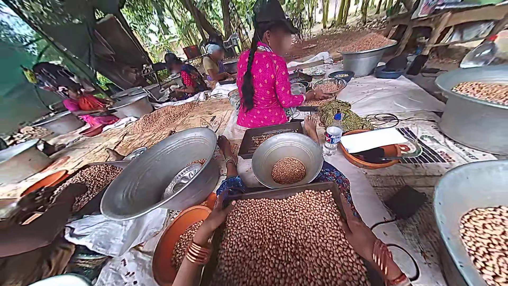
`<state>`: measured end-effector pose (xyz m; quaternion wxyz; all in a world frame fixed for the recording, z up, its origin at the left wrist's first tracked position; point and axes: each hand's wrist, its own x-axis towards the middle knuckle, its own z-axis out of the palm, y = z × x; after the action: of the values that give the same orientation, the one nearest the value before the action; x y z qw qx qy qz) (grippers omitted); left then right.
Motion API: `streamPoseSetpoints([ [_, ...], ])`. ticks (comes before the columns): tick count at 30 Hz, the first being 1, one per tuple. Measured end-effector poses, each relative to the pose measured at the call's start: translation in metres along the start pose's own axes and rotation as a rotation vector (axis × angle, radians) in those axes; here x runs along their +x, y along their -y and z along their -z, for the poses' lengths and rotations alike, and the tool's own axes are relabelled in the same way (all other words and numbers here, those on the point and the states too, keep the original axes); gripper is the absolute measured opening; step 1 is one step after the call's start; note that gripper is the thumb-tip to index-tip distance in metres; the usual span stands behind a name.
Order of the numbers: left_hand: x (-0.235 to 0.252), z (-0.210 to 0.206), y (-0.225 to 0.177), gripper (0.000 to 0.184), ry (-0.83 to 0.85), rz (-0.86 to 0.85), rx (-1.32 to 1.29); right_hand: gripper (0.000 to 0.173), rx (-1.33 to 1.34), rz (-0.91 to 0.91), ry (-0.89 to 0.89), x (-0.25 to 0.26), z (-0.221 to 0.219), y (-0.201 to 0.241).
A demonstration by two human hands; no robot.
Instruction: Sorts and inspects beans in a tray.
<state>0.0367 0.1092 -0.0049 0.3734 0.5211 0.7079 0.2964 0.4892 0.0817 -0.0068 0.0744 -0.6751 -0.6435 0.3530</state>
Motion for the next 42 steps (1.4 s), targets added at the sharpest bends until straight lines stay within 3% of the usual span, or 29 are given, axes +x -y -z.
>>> streamPoseSetpoints([
  [2,-0.024,0.015,0.012,0.078,0.053,0.022,-0.103,0.084,0.025,0.012,-0.02,0.001,-0.002,-0.004],
  [7,-0.09,0.028,0.051,0.036,0.215,0.194,-0.1,0.079,0.162,0.022,-0.049,0.009,-0.006,-0.014],
  [9,-0.109,0.017,0.064,0.041,0.143,0.249,-0.188,0.077,0.262,0.051,-0.077,0.013,-0.01,-0.02],
  [11,-0.127,0.012,0.06,0.062,0.062,0.22,-0.262,0.075,0.326,0.085,-0.085,0.015,-0.015,-0.024],
  [14,-0.147,0.02,0.029,0.084,0.025,0.133,-0.251,0.076,0.493,0.175,-0.128,0.02,-0.028,-0.043],
  [18,-0.166,0.041,-0.022,0.101,0.129,-0.056,-0.134,0.07,0.779,0.27,-0.176,0.026,-0.039,-0.069],
  [20,-0.164,0.041,-0.039,0.1,0.159,-0.074,-0.138,0.065,0.812,0.255,-0.175,0.028,-0.041,-0.075],
  [24,-0.144,0.027,-0.034,0.089,0.023,0.027,-0.216,0.071,0.773,0.23,-0.214,0.029,-0.045,-0.072],
  [27,-0.156,0.027,-0.035,0.088,0.068,-0.107,-0.208,0.072,0.84,0.245,-0.215,0.029,-0.043,-0.075],
  [30,-0.166,0.036,-0.036,0.098,0.182,-0.21,-0.169,0.067,0.879,0.239,-0.178,0.026,-0.04,-0.076],
  [34,-0.136,0.04,-0.01,0.089,0.217,0.062,0.054,0.065,0.746,0.199,-0.193,0.024,-0.03,-0.063],
  [37,-0.109,0.027,0.009,0.073,0.309,0.076,0.514,0.068,0.5,0.078,-0.165,0.011,-0.019,-0.044],
  [39,-0.094,0.016,-0.018,0.069,0.432,0.287,0.713,0.069,0.399,0.005,-0.096,0.006,-0.011,-0.033],
  [42,-0.09,0.019,-0.014,0.061,0.344,0.219,0.844,0.068,0.373,-0.003,-0.088,0.007,-0.01,-0.028],
])
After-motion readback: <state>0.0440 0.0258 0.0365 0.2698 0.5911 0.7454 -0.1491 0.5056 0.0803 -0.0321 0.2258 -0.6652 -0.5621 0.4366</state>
